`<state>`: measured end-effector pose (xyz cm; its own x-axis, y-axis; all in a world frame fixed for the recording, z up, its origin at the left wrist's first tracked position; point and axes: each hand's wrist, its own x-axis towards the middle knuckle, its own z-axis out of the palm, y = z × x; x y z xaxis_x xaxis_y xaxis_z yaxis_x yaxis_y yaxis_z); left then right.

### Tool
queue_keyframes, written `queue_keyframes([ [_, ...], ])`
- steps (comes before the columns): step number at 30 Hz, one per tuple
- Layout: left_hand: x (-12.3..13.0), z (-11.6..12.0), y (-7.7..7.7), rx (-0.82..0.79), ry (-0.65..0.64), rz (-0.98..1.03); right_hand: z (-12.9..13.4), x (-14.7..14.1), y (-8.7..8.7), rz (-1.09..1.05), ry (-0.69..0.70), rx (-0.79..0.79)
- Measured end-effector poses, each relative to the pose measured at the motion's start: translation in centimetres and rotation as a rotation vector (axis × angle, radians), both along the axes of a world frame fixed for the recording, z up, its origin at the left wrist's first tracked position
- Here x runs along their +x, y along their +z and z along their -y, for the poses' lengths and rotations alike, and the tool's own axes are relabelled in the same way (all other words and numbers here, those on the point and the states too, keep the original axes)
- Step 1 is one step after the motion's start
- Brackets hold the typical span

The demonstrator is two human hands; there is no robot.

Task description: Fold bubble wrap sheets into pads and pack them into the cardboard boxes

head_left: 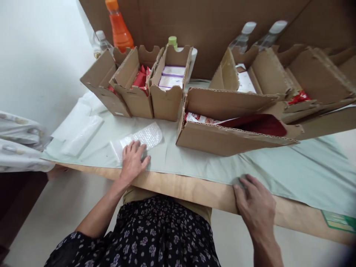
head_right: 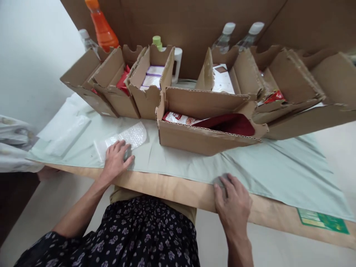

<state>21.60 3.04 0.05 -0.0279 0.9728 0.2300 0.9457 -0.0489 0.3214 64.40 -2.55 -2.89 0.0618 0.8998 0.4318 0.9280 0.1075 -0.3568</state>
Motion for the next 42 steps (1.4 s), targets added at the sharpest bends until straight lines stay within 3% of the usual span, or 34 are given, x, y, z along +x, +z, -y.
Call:
queue_keyframes([
  [5,0.6,0.5,0.1,0.055,-0.067,0.040,1.0,-8.5,2.4,-0.202,0.267,0.006],
  [7,0.8,1.1,0.2,0.071,-0.106,0.089,-0.3,-12.3,2.7,-0.255,0.366,-0.059],
  [10,0.6,2.5,0.2,0.116,-0.171,0.214,-3.4,-16.9,2.9,-0.214,0.385,-0.154],
  [13,0.0,3.4,0.1,0.202,-0.068,0.307,-6.6,-19.9,3.4,-0.126,0.305,-0.288],
  [15,-0.4,3.5,-0.1,0.226,0.057,0.250,-8.0,-21.4,3.9,-0.109,0.292,-0.376],
  [17,-0.8,3.3,-0.3,0.196,0.141,0.163,-8.5,-22.7,4.3,-0.129,0.312,-0.431],
  [20,-1.6,2.9,-0.3,0.160,0.148,0.185,-8.0,-23.9,4.5,-0.177,0.342,-0.423],
  [23,-3.2,2.8,0.4,0.150,0.161,0.441,-6.6,-23.2,4.6,-0.308,0.409,-0.338],
  [26,-4.9,2.9,1.6,0.102,0.318,0.857,-4.5,-19.6,5.2,-0.515,0.424,-0.225],
  [28,-5.5,2.7,2.5,0.119,0.420,1.093,-2.8,-16.0,5.8,-0.626,0.326,-0.168],
  [30,-5.2,2.3,3.1,0.123,0.454,1.187,-1.2,-12.0,6.2,-0.676,0.167,-0.128],
  [33,-3.6,1.8,3.3,0.003,0.391,1.102,0.5,-7.2,6.0,-0.651,-0.062,-0.097],
  [36,-1.8,1.6,3.1,-0.131,0.255,0.882,1.6,-4.8,4.7,-0.564,-0.180,-0.100],
  [40,-1.1,2.0,3.5,-0.256,0.164,0.475,2.6,-4.0,3.3,-0.324,-0.109,-0.002],
  [42,-1.3,2.3,4.0,-0.311,0.156,0.367,3.1,-3.9,3.2,-0.212,-0.029,0.036],
])
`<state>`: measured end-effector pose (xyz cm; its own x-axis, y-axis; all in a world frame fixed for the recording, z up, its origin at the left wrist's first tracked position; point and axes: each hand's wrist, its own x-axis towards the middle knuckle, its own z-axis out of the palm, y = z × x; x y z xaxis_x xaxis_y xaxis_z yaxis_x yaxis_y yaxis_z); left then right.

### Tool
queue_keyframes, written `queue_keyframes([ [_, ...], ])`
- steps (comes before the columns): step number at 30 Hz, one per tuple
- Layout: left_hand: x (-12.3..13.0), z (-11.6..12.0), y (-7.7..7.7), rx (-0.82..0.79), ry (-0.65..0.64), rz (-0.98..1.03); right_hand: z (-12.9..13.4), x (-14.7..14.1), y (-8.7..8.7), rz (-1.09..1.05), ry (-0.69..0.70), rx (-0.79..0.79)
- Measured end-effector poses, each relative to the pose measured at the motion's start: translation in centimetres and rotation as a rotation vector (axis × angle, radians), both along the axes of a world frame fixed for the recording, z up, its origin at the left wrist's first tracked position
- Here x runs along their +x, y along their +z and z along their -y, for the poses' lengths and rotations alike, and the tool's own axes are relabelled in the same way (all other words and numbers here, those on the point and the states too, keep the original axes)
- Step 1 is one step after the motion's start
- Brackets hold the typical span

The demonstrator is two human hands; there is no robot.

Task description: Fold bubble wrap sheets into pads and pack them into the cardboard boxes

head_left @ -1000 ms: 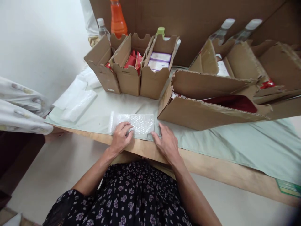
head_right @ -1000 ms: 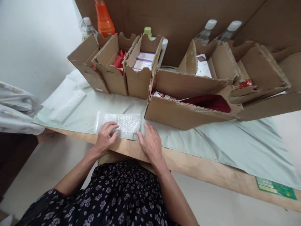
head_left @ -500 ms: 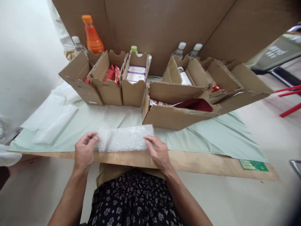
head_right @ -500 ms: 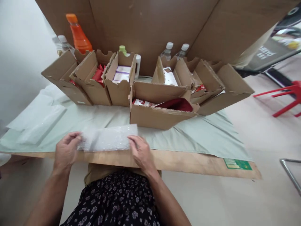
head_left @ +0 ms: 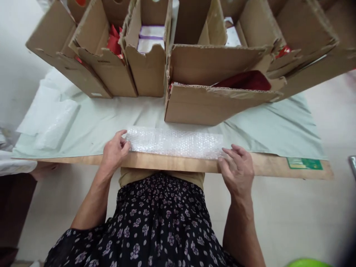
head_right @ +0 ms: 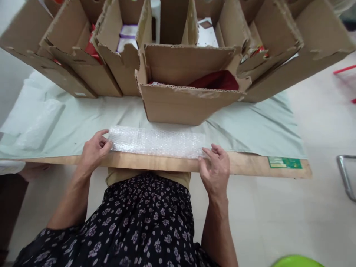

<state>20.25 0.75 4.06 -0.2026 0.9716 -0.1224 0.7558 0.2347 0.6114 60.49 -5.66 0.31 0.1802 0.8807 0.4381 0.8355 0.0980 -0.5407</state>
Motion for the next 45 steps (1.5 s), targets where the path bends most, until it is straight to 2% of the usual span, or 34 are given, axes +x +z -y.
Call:
queue_keyframes([
  [5,-0.6,0.6,0.6,-0.015,-0.008,0.030,0.4,0.6,0.2,0.176,0.225,-0.167],
  [12,-1.4,1.1,0.1,-0.026,0.024,0.310,-1.2,1.4,-0.8,0.146,0.181,-0.214],
  [16,-2.2,1.6,0.0,0.000,0.038,0.367,-1.1,1.1,1.0,0.027,0.181,-0.175],
  [19,-3.0,2.2,-0.1,-0.018,0.027,0.392,-0.8,0.6,3.1,-0.138,0.105,-0.112],
  [23,-4.4,2.9,0.5,0.003,-0.018,0.306,-1.7,0.1,5.2,-0.293,0.037,-0.055],
  [25,-4.6,2.8,1.1,0.072,-0.078,0.200,-2.8,0.1,5.8,-0.293,0.061,-0.044],
  [27,-4.0,2.1,1.4,0.137,-0.208,0.070,-4.3,0.2,6.3,-0.269,0.079,-0.040],
  [30,-1.6,0.5,0.9,0.179,-0.485,-0.090,-6.9,0.7,6.3,-0.292,0.084,-0.070],
  [32,0.3,-0.8,0.2,0.198,-0.594,-0.120,-8.5,1.3,5.8,-0.398,0.071,-0.113],
  [34,1.5,-1.8,-0.4,0.239,-0.545,-0.088,-9.3,1.9,5.0,-0.544,0.046,-0.140],
  [37,1.7,-2.5,-0.3,0.228,-0.286,0.084,-8.9,2.8,3.3,-0.715,0.016,-0.150],
  [39,1.3,-2.6,0.1,0.167,-0.172,0.251,-7.8,3.0,2.1,-0.783,0.051,-0.181],
  [42,1.1,-2.6,0.9,0.141,-0.106,0.461,-5.7,2.7,0.7,-0.798,0.148,-0.279],
  [45,1.3,-2.7,1.5,0.127,-0.058,0.551,-4.6,2.2,0.3,-0.705,0.093,-0.314],
])
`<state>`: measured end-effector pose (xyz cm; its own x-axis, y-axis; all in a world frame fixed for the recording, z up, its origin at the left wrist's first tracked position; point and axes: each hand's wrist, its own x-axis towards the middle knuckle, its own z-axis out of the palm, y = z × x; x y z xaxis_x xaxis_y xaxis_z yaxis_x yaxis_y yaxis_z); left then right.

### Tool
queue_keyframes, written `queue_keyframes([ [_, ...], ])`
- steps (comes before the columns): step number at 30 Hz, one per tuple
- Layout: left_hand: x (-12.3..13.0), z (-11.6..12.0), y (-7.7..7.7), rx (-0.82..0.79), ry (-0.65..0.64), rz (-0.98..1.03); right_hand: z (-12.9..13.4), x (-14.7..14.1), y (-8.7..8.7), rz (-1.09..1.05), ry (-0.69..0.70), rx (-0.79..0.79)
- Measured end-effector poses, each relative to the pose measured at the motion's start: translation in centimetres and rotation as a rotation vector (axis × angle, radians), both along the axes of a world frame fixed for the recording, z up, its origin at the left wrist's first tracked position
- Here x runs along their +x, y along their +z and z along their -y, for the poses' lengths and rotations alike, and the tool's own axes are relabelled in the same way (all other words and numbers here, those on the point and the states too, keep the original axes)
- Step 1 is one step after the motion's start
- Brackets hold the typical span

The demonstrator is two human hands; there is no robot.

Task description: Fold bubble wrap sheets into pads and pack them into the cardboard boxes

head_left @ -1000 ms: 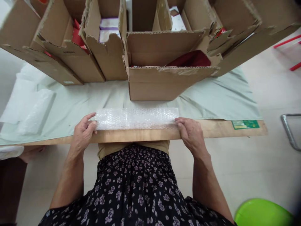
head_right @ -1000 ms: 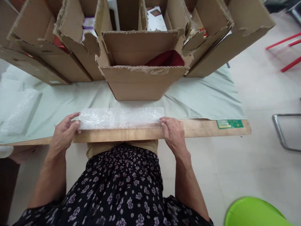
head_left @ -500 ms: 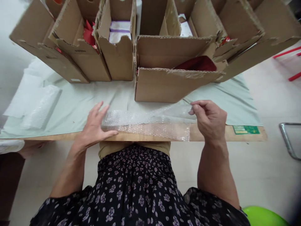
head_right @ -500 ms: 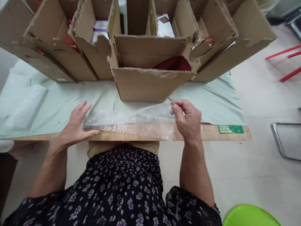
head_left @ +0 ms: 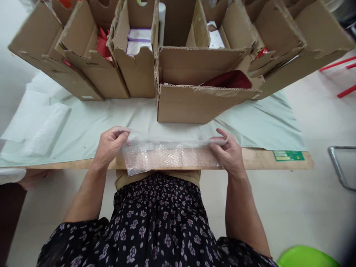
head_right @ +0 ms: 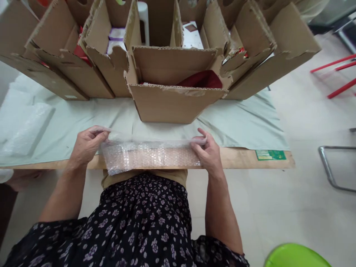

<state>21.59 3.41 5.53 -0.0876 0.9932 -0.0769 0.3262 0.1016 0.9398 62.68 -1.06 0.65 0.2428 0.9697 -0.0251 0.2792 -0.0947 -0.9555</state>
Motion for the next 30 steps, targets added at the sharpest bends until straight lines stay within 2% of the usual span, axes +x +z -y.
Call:
queue_keyframes([
  [3,0.1,-0.1,0.3,-0.058,0.001,0.005,0.0,-0.2,0.6,0.069,-0.076,0.029],
  [5,0.1,-0.2,0.1,-0.077,-0.014,-0.053,-0.5,-0.2,0.8,0.089,-0.074,0.052],
  [8,0.1,-0.5,-0.9,-0.066,-0.036,-0.254,-1.4,-0.1,0.2,0.202,-0.051,0.058],
  [11,-0.1,-0.6,-2.1,-0.048,-0.020,-0.531,-1.6,0.4,-1.2,0.453,-0.126,0.082],
  [13,-0.3,-0.1,-2.2,0.019,0.029,-0.661,-0.9,0.8,-1.4,0.609,-0.219,0.160],
  [16,0.6,1.6,-1.5,0.211,0.072,-0.749,0.7,0.0,-0.4,0.754,-0.272,0.308],
  [18,2.5,2.8,-1.3,0.323,-0.042,-0.771,1.6,-2.3,0.8,0.813,-0.176,0.356],
  [20,5.0,3.7,-1.8,0.386,-0.286,-0.789,2.0,-5.7,1.3,0.855,0.032,0.353],
  [22,7.0,4.0,-3.1,0.386,-0.519,-0.833,2.1,-8.9,0.8,0.898,0.277,0.289],
  [23,7.3,4.0,-3.9,0.362,-0.590,-0.864,2.1,-9.9,0.2,0.922,0.368,0.243],
  [24,7.1,4.0,-4.7,0.328,-0.623,-0.897,2.1,-10.3,-0.5,0.948,0.419,0.194],
  [26,5.3,4.0,-5.8,0.255,-0.599,-0.949,2.7,-9.0,-1.9,0.996,0.388,0.111],
  [28,2.2,4.6,-6.3,0.213,-0.518,-0.982,4.1,-5.8,-2.8,1.031,0.244,0.049],
  [30,-0.8,5.9,-6.0,0.216,-0.446,-0.997,6.3,-1.9,-3.0,1.049,0.104,0.029],
])
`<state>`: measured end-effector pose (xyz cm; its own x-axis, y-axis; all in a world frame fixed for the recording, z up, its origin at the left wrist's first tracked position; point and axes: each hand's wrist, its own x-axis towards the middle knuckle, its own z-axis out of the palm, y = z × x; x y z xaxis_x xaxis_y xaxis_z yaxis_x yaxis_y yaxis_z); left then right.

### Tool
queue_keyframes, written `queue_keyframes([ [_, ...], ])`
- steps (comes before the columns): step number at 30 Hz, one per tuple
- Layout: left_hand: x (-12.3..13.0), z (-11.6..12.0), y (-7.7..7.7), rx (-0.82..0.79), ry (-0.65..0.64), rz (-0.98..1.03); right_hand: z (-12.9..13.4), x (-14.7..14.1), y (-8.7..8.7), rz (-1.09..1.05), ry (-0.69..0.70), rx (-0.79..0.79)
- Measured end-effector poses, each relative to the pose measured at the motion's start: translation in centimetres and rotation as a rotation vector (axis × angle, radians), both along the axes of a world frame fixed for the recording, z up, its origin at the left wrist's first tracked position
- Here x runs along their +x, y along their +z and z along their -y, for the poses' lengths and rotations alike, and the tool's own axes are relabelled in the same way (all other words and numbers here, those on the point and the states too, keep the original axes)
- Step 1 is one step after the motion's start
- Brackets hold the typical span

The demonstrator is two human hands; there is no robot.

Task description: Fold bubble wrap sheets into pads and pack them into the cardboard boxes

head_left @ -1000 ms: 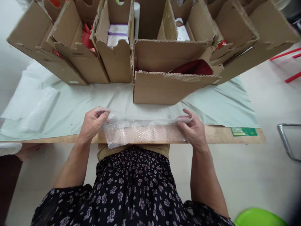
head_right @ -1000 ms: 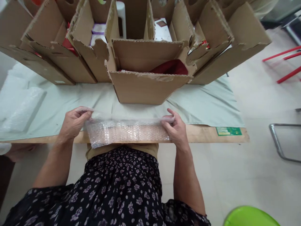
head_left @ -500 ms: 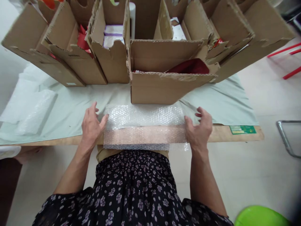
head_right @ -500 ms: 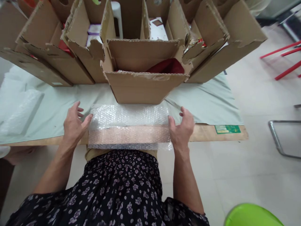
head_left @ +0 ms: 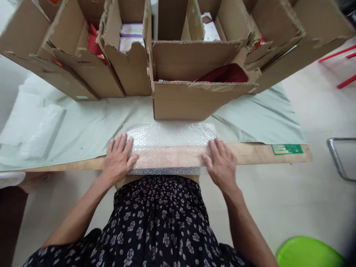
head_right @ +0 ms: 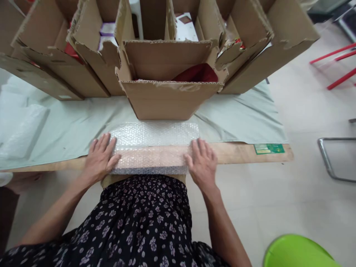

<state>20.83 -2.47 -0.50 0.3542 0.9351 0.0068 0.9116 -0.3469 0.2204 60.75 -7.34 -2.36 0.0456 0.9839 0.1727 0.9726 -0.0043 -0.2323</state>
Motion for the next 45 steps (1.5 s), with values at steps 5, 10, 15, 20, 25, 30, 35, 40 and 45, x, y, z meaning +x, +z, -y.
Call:
queue_keyframes([
  [5,-3.0,3.6,1.3,0.076,-0.214,0.052,5.4,5.3,1.0,0.008,0.036,0.105],
  [10,-2.7,3.3,1.3,0.062,-0.349,0.066,4.9,4.7,0.8,0.076,0.138,0.040],
  [15,-3.0,1.6,2.8,-0.007,-0.309,0.295,2.6,4.9,1.8,-0.191,0.277,0.038],
  [20,-2.2,1.1,5.8,-0.190,0.058,0.584,2.8,5.2,3.8,-0.578,0.104,0.059],
  [25,-0.6,-0.5,6.1,-0.227,0.308,0.558,1.2,3.8,3.4,-0.642,-0.141,0.106],
  [30,0.6,-2.1,4.1,-0.146,0.350,0.415,-0.3,2.5,1.8,-0.460,-0.223,0.090],
  [35,0.9,-2.6,2.9,0.016,0.334,0.194,-0.4,2.8,1.4,-0.222,-0.233,0.110],
  [40,0.4,-3.0,3.4,-0.061,0.415,0.077,-2.1,3.3,1.3,-0.109,-0.173,0.101],
  [45,1.1,-3.2,3.7,-0.181,0.349,0.072,-4.1,2.5,1.5,-0.235,-0.094,0.057],
])
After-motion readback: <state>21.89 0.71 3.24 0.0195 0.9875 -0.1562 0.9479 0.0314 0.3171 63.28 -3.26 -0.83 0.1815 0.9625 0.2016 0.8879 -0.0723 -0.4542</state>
